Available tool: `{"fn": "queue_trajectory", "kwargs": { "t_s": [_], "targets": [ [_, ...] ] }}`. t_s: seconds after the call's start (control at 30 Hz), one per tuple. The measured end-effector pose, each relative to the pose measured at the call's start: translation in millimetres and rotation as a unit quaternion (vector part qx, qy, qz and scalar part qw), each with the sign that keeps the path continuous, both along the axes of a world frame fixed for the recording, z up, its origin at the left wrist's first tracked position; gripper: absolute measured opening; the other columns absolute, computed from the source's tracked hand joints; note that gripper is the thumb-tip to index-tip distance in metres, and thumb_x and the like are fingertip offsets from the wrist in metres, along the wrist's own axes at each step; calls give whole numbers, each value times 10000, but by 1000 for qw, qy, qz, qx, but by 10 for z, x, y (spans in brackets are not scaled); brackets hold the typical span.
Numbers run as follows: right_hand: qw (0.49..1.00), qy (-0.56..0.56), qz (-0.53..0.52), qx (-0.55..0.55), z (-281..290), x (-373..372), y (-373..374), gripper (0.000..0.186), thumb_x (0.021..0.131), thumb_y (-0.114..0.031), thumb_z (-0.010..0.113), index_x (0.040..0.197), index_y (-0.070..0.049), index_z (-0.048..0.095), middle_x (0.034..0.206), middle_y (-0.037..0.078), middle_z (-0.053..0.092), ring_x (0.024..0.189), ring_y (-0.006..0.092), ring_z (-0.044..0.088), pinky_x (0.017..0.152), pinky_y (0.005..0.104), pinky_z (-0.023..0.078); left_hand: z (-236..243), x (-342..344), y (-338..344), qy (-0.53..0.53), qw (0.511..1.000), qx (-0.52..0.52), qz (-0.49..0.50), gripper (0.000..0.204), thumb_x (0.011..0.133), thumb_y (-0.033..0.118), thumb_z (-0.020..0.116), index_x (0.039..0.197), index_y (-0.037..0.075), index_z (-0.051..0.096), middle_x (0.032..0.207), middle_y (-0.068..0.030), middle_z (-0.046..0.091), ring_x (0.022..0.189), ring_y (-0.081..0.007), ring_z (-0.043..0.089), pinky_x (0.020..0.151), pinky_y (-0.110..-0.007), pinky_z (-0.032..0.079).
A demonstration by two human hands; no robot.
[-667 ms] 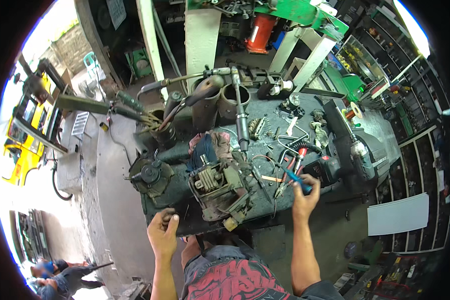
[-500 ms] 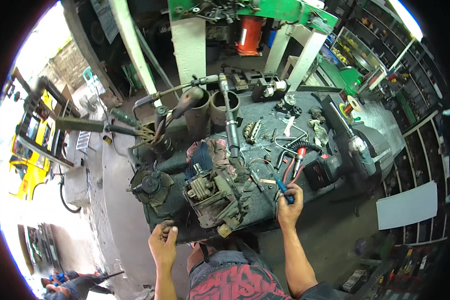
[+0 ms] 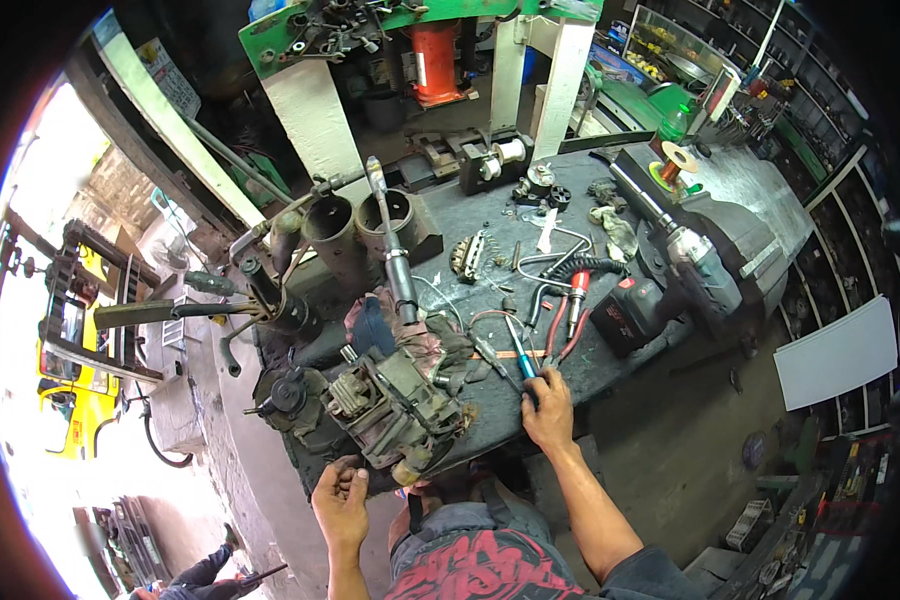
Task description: The person uses a cordless impact wrench to remove bolts from an engine block on a workbench, then uses a screwdriver to adjust components. They wipe parts with a rag and retrieve small hardware from a parts bin before returning to the engine.
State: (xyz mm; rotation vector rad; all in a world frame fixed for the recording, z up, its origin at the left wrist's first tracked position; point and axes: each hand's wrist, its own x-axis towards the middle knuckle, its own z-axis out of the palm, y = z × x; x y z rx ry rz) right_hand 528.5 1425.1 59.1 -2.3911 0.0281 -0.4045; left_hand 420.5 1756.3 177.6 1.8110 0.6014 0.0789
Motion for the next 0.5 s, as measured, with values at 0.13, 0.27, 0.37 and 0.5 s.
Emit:
{"fn": "queue_trajectory", "kwargs": {
  "t_s": [0.13, 0.27, 0.37, 0.5],
  "targets": [
    [981, -76, -138, 114, 253, 35, -420, 124, 823, -15, 687, 946, -19, 673, 1031, 116, 639, 952, 274, 644, 895, 383, 519, 40, 1, -6, -12, 999, 27, 14, 205, 944, 36, 717, 1142, -18, 707, 854, 22, 626, 746, -41, 533, 672, -199, 460],
    [918, -173, -301, 194, 788, 193, -1119, 98, 910, -33, 687, 1002, -14, 657, 963, 44, 636, 871, 143, 589, 797, 314, 512, 85, -12, 76, -16, 998, 50, 28, 215, 956, 54, 710, 1158, -16, 704, 854, 29, 623, 743, -40, 530, 666, -208, 457],
    [946, -136, -125, 268, 1096, 187, -971, 44, 958, -30, 661, 999, -19, 652, 928, -6, 609, 819, 87, 545, 734, 250, 458, 110, 15, 111, 6, 999, -1, 36, 252, 967, 94, 705, 1193, -19, 694, 885, 16, 650, 780, -47, 553, 699, -220, 470],
    [935, 90, 103, 326, 1252, 117, -145, 53, 958, -28, 672, 996, 7, 679, 893, -29, 596, 760, 46, 508, 677, 216, 414, 125, 135, 68, 9, 996, -92, 18, 319, 995, 134, 703, 1258, -41, 664, 940, 3, 670, 808, -51, 559, 729, -223, 477]
  ]
}}
